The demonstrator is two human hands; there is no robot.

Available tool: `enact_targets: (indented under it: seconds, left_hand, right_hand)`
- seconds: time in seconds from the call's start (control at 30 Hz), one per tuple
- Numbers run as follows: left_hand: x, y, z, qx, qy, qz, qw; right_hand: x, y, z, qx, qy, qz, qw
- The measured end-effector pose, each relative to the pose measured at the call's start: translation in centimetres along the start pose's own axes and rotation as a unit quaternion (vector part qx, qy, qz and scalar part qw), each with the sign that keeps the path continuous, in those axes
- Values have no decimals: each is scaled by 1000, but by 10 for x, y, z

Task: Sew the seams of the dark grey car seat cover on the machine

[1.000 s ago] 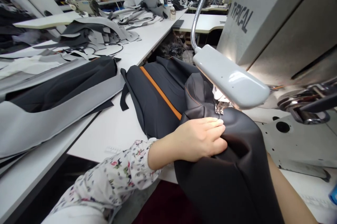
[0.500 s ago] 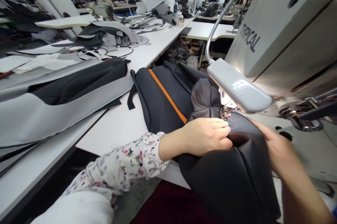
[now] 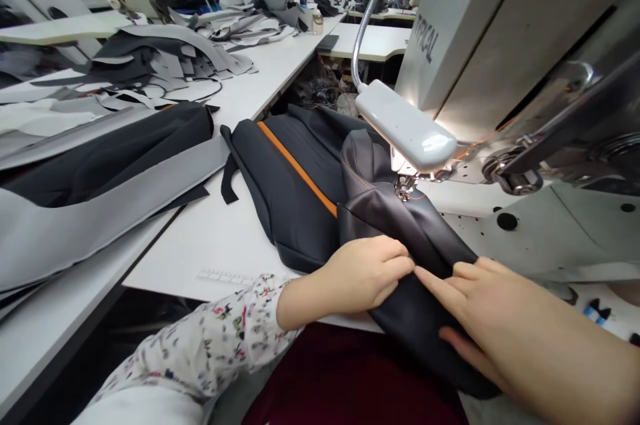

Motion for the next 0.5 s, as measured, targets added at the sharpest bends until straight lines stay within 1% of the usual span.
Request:
enact_targets:
  seconds: [0.03,0.07,0.1,0.17,0.27,0.3,0.37,0.43,0.47,0.5]
  left_hand:
    - [-1,0,-7,42,13,17,999]
    - [-2,0,-13,69,20,32,997]
    - [-2,-2,-16,79,25,39,996]
    - [-1,-5,-19,66,49,35,996]
    - [5,-8,-13,5,96,13,995]
    - [7,-9,-8,-18,97,4,995]
    - [9,-8,11,-64,63,-27,996]
    - [7,-6,39,-121,-18,-64,990]
    - [3,-3,56,-147,-66,-79,984]
    - [0,-1,71,-163,-118,-83,976]
  right_hand:
    - [0,5,-8,-4,22,8,1000]
    - [1,9,-13,-15,33,20,999]
    - [3,12,-14,-28,31,30,999]
    - [9,16,-9,-37,-15,38,998]
    - [18,16,7,-63,-155,52,985]
    - [21,16,11,-68,-190,62,978]
    - [26,16,18,-112,-240,68,962]
    - [27,18,21,-152,-264,57,951]
    - [28,19,21,-159,-265,47,950]
    - [28,20,20,-153,-261,41,952]
Point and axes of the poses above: each hand's wrist, its own y-axis away from the middle knuckle, its own z-axis out of the back of the hand, x = y × z, the point moved 4 cm from there along -y, towards the middle knuckle, and after that the axes turned 15 degrees about -z, right-handed, at the moved point
